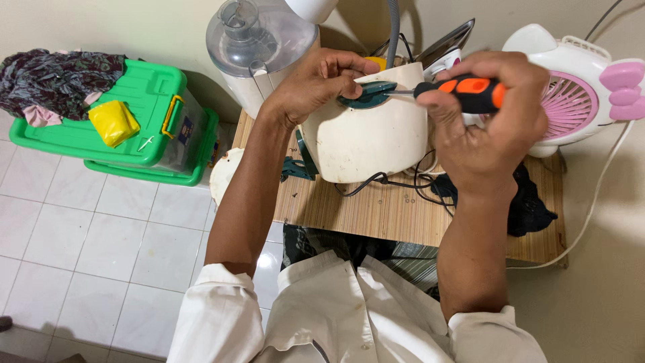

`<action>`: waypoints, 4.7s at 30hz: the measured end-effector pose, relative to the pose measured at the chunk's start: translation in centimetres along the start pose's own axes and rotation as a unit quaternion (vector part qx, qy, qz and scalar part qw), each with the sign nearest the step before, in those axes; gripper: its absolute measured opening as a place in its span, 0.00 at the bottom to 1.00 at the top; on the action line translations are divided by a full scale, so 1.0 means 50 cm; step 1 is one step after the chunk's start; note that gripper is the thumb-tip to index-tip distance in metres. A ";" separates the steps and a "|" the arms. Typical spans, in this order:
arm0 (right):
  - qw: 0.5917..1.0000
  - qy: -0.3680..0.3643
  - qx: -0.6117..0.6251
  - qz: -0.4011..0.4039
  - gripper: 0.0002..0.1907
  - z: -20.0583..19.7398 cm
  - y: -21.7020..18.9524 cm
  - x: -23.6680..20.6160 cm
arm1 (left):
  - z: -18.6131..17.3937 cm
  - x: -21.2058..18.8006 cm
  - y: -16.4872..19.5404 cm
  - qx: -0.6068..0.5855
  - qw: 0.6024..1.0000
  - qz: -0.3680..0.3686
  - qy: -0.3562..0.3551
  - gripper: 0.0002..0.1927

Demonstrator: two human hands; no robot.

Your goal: The person uses a screwdriver to unscrew the base of a rice cooker, removing screws and detaching the green side handles. They open the outer shell to expose the internal wiring and heating base, then reposition the cooker and handle the detached base plate.

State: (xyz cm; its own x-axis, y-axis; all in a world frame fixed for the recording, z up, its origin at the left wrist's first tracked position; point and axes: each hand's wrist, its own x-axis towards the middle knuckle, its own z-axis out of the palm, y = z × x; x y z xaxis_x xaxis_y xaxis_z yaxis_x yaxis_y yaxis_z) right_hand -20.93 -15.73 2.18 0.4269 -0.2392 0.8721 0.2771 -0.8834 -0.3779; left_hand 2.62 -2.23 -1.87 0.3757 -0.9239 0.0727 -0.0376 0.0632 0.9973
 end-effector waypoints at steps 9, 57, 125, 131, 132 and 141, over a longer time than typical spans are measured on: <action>0.976 -0.089 -0.198 0.029 0.31 -0.025 -0.059 0.052 | 0.026 0.008 0.020 0.021 0.999 -0.004 0.026 0.21; 0.974 -0.198 -0.084 0.065 0.25 -0.075 -0.086 0.105 | 0.048 0.010 0.012 0.030 0.999 -0.008 0.043 0.22; 0.987 -0.152 -0.038 0.029 0.14 -0.090 -0.059 0.063 | 0.043 0.033 -0.006 0.077 0.996 -0.013 0.035 0.12; 0.972 -0.094 -0.117 0.181 0.24 -0.052 -0.065 0.065 | 0.043 0.031 -0.008 0.073 0.997 -0.017 0.036 0.11; 0.953 -0.095 -0.134 0.256 0.25 -0.052 -0.064 0.067 | 0.043 0.031 -0.008 0.076 0.996 -0.011 0.034 0.11; 0.981 -0.125 -0.136 0.063 0.29 -0.065 -0.060 0.062 | 0.025 0.037 -0.026 0.037 0.998 -0.009 0.055 0.10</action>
State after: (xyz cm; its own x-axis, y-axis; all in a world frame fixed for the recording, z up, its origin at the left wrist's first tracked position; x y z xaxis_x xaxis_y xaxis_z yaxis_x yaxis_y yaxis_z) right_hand -23.25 -15.14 7.01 0.6507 -0.2761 0.7074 -0.0159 -0.9363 -0.3508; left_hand 2.21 -4.49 -3.05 0.4767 -0.8770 0.0599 -0.0975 0.0150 0.9951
